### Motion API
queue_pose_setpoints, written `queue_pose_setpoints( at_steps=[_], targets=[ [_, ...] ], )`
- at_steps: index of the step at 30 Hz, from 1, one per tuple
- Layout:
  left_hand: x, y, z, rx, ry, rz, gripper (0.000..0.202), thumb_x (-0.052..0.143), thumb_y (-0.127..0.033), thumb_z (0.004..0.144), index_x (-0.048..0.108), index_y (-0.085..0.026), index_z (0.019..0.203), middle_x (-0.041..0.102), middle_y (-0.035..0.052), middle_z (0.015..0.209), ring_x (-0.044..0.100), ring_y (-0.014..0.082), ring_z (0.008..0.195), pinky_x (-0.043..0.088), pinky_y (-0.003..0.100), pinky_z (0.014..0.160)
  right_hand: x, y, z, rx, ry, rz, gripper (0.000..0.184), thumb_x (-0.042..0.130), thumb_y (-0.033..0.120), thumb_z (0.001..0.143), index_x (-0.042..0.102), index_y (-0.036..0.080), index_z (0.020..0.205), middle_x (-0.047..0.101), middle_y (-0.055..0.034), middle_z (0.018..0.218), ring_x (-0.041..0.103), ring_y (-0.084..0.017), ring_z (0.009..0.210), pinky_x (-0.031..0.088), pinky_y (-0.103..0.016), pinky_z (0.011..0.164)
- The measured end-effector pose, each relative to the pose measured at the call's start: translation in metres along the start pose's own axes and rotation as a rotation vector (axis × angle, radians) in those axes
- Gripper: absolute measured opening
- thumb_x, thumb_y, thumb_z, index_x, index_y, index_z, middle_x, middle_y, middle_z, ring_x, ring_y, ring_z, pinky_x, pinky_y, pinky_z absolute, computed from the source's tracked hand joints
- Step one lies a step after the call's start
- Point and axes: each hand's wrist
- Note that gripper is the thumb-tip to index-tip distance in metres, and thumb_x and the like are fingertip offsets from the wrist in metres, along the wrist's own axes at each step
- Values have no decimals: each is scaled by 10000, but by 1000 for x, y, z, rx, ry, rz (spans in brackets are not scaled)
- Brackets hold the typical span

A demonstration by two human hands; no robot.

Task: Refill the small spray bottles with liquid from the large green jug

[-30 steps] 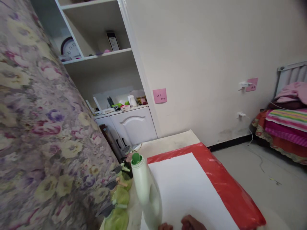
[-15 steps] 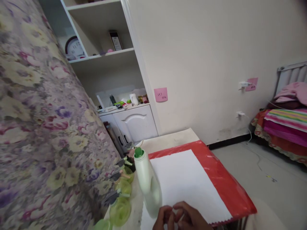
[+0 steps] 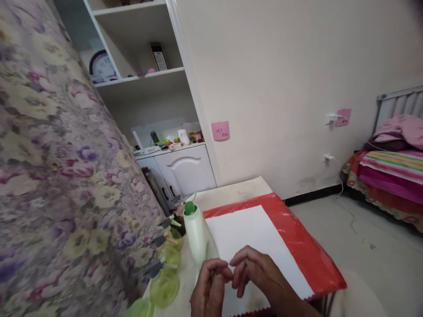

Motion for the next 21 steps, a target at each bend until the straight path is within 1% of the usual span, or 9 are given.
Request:
queue_pose_setpoints(
  at_steps=[3, 6, 9, 11, 13, 17, 21],
  targets=[
    [-5, -1, 8, 28, 60, -35, 464, 488, -634, 804, 640, -198, 754, 642, 30, 663, 569, 193, 665, 452, 279, 648, 2, -2, 6, 47, -4, 22, 556, 407, 658, 876, 593, 137, 814, 673, -58, 643, 600, -140, 501, 461, -265, 517],
    [-10, 8, 18, 38, 90, -81, 566, 421, -690, 809, 646, -185, 687, 637, 45, 691, 566, 178, 612, 443, 282, 601, 4, -9, 12, 77, -16, 24, 724, 272, 772, 832, 590, 141, 674, 620, -39, 489, 519, -111, 361, 382, -212, 381],
    [-14, 20, 29, -56, 109, -140, 700, 370, -808, 737, 631, -174, 597, 642, 61, 700, 551, 147, 508, 414, 271, 494, 5, -16, 18, 128, -44, -17, 823, 154, 831, 786, 558, 152, 556, 542, -17, 384, 438, -87, 281, 296, -183, 309],
    [-17, 28, 36, -144, 151, -164, 776, 327, -880, 668, 612, -170, 537, 638, 66, 652, 532, 132, 442, 383, 261, 435, 5, -20, 23, 176, -48, -44, 836, 130, 845, 770, 536, 160, 512, 501, -2, 342, 396, -77, 249, 256, -174, 283],
    [-19, 34, 41, -191, 173, -146, 811, 280, -903, 647, 598, -172, 502, 637, 66, 607, 517, 123, 407, 367, 257, 416, 3, -25, 27, 224, -60, -70, 848, 106, 838, 775, 532, 163, 490, 485, 2, 322, 371, -71, 234, 237, -170, 275],
    [-21, 41, 44, -189, 127, -35, 820, 197, -864, 717, 586, -183, 478, 648, 65, 564, 520, 131, 420, 373, 262, 444, -1, -34, 33, 296, -81, -141, 864, 74, 823, 787, 521, 166, 448, 455, 6, 293, 348, -65, 225, 230, -172, 286],
    [-19, 45, 45, -226, 106, 47, 809, 161, -839, 746, 572, -198, 471, 625, 57, 510, 511, 145, 427, 370, 272, 461, -6, -45, 38, 349, -109, -218, 873, 41, 800, 806, 499, 170, 412, 428, 8, 272, 320, -59, 224, 236, -182, 312]
  ],
)
Point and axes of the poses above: each hand's wrist, its own z-axis towards the middle knuckle, its own x-axis out of the palm, y = z × x
